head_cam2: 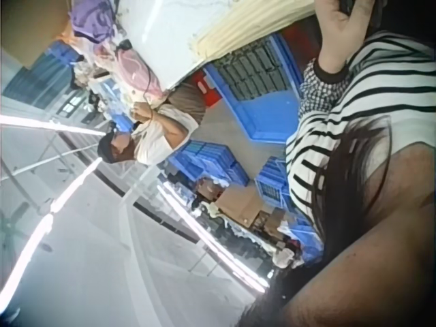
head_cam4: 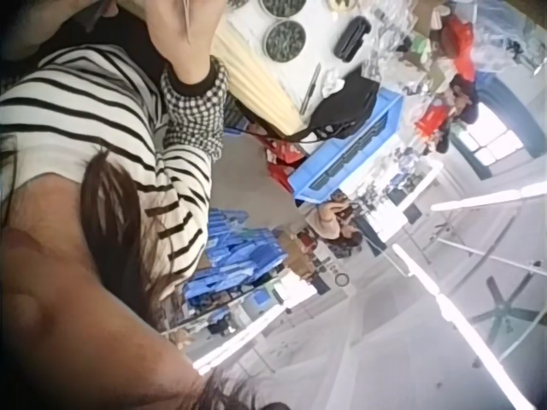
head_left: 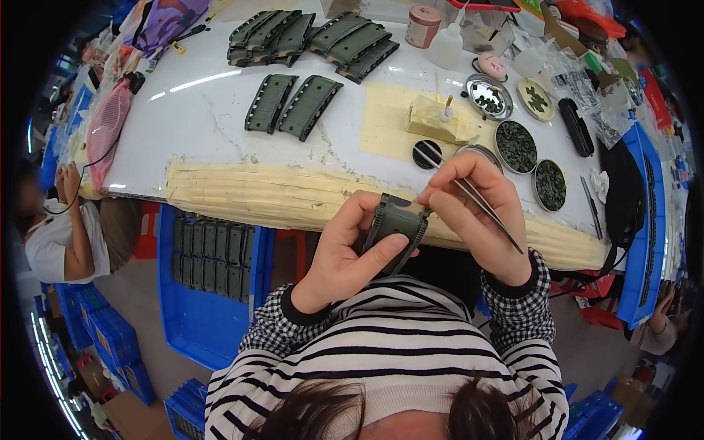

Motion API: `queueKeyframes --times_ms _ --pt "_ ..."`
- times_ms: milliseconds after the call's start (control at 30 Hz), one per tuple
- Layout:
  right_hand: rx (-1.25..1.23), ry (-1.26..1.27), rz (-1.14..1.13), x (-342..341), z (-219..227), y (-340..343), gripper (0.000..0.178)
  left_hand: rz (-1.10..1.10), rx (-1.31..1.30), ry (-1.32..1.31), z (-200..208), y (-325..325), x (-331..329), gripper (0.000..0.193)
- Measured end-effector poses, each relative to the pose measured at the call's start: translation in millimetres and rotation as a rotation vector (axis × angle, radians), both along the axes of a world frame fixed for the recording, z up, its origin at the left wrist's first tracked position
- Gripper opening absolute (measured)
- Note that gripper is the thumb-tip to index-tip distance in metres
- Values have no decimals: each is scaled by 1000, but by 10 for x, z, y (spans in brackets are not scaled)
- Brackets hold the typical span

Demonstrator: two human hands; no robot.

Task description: Assembling small green toy tank models by attaching components using tweezers.

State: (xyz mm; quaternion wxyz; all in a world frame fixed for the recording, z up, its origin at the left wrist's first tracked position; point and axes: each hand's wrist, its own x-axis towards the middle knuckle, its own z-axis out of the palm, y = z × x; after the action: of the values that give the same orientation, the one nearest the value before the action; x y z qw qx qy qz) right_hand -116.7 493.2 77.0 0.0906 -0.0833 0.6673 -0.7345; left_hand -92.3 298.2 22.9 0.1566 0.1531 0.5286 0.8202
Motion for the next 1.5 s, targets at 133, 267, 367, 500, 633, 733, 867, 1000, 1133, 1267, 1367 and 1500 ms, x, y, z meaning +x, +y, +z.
queueKeyframes --times_ms 133,267,367,500,633,733,867,1000,1133,1267,1367,1500 --pt "263 333 -232 -157 41 153 12 -113 233 -290 47 -51 -23 35" --pt "748 728 -364 -439 106 311 13 -323 873 -567 -82 42 -48 43" --pt "991 890 -347 -621 64 367 15 -458 1063 -612 -153 132 -73 44" --pt "1052 914 -324 -749 19 241 17 -586 1210 -630 -231 211 -101 50" --pt "1027 924 -319 -803 -19 220 14 -651 1270 -617 -273 232 -109 51" --pt "982 939 -381 -763 15 214 13 -663 1324 -619 -289 248 -89 50" --pt "633 999 -496 -544 215 88 13 -657 1364 -643 -264 263 -80 47" --pt "378 695 -263 -214 190 -131 11 -633 1365 -669 -211 265 -63 46" --pt "203 575 -241 -177 -4 -284 9 -628 1373 -671 -211 282 -44 47" --pt "211 554 -252 -173 -16 -319 10 -619 1371 -673 -220 269 -31 47" --pt "278 618 -256 -199 -46 -300 11 -622 1364 -677 -216 269 -34 47" --pt "345 683 -279 -205 -51 -308 15 -614 1355 -681 -233 274 -33 47"
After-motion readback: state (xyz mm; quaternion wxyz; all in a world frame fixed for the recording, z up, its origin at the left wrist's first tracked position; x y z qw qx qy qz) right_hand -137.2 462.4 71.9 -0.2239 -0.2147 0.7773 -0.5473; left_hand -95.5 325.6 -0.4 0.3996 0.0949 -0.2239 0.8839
